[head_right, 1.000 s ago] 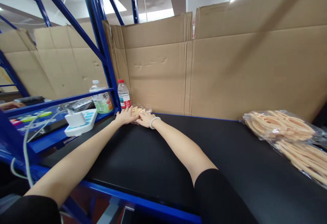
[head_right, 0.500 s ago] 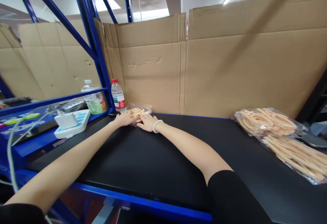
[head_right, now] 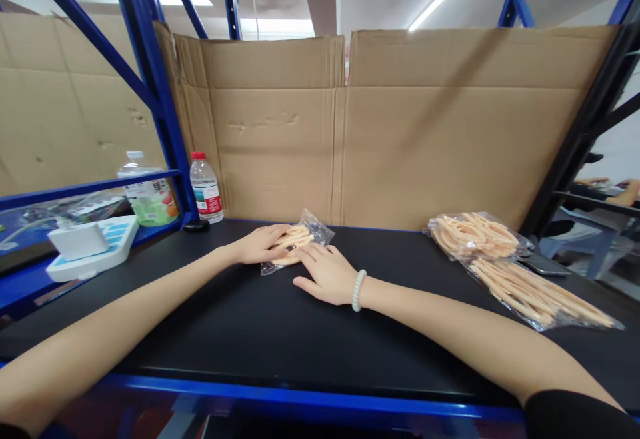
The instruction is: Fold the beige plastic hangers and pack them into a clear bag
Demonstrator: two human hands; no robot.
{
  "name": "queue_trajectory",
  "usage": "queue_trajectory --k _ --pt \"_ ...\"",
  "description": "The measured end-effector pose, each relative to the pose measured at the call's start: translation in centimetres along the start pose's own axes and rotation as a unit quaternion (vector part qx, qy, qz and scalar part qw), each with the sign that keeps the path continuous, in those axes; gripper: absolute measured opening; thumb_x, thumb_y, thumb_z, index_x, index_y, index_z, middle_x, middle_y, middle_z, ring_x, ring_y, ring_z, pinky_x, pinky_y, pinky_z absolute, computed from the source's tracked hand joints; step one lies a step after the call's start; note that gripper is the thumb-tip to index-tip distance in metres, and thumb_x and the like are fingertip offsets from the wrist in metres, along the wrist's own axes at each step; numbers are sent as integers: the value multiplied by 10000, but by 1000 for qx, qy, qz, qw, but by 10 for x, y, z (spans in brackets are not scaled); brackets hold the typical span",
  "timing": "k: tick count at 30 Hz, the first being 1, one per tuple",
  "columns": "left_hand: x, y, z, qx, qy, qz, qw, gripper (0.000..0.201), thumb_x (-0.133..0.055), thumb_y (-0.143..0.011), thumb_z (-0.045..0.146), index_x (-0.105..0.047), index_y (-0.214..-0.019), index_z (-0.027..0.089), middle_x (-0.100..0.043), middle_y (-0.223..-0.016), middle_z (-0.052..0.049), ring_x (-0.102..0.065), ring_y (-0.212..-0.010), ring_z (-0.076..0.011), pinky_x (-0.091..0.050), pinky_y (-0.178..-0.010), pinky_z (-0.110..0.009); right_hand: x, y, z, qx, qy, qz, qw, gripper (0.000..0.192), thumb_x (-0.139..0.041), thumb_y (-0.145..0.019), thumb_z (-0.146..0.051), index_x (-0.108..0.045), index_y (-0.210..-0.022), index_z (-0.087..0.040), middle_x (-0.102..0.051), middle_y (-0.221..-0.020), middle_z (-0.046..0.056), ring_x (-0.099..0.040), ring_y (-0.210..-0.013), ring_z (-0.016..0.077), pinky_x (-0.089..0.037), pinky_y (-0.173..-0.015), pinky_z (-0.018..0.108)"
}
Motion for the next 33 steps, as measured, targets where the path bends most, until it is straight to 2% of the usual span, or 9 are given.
queue_trajectory --k 2,7,9,12,17,20,23,28,33 --pt "0 0 21 -50 12 -8 999 662 -431 -840 508 -322 -1394 161 -396 -1438 -122 -370 -1312 -284 -287 -1066 -403 18 17 12 -9 -6 30 1000 503 -368 -943 -433 -418 -1357 -151 -473 -1371 140 -387 -1290 271 -330 -1046 478" --pt "2 8 74 -175 60 -40 982 661 -500 -833 428 -275 -1433 264 -302 -1495 -67 -256 -1371 -322 -181 -1103 -536 62 49 61 -58 -65 71 994 401 -323 -961 -383 -528 -1259 -208 -566 -1283 94 -489 -1217 239 -382 -1036 455" --pt "4 13 91 -216 73 -41 973 654 -513 -835 403 -269 -1435 313 -274 -1508 -33 -212 -1387 -318 -152 -1109 -550 71 59 70 -63 -101 53 992 362 -333 -964 -382 -603 -1142 -219 -644 -1158 71 -590 -1074 208 -453 -959 396" --pt "5 19 106 -248 90 -35 964 620 -507 -855 374 -272 -1428 362 -243 -1518 -1 -165 -1402 -302 -134 -1118 -543 73 70 62 -37 -123 4 992 335 -382 -956 -375 -662 -962 -191 -694 -951 57 -640 -871 175 -501 -813 321" --pt "8 20 95 -221 134 6 966 518 -407 -932 376 -265 -1430 361 -274 -1509 10 -184 -1404 -250 -146 -1143 -474 65 75 45 -14 -125 -63 990 258 -460 -926 -315 -674 -878 -179 -691 -810 32 -630 -723 144 -488 -693 273" --pt "9 19 84 -217 163 25 962 506 -355 -953 390 -243 -1443 331 -287 -1505 2 -196 -1402 -225 -161 -1153 -431 57 75 45 -21 -105 -84 991 221 -481 -907 -248 -688 -887 -174 -702 -820 41 -642 -734 152 -490 -702 276" --pt "5 18 79 -210 182 10 961 512 -350 -954 399 -240 -1447 316 -258 -1517 -5 -182 -1405 -232 -157 -1155 -434 47 75 48 -37 -67 -98 992 220 -480 -901 -198 -697 -924 -175 -713 -874 53 -658 -786 172 -494 -738 291" --pt "-3 18 76 -178 196 -13 964 520 -354 -952 444 -258 -1442 297 -176 -1541 -33 -157 -1409 -248 -147 -1149 -458 46 75 48 -56 12 -78 995 266 -435 -916 -182 -696 -967 -168 -707 -897 75 -654 -831 205 -496 -763 330" --pt "-2 19 79 -196 195 7 961 514 -332 -964 441 -255 -1441 265 -191 -1533 -67 -178 -1403 -253 -173 -1142 -467 56 76 54 -78 5 -34 996 324 -402 -926 -174 -602 -1180 -163 -684 -1007 93 -638 -912 205 -492 -830 351"
Point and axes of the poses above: each hand's wrist, its own y-axis away from the middle knuckle, its own x-axis out of the back of the hand, z = x × y, the point moved 10 cm from there along -y, towards the middle knuckle
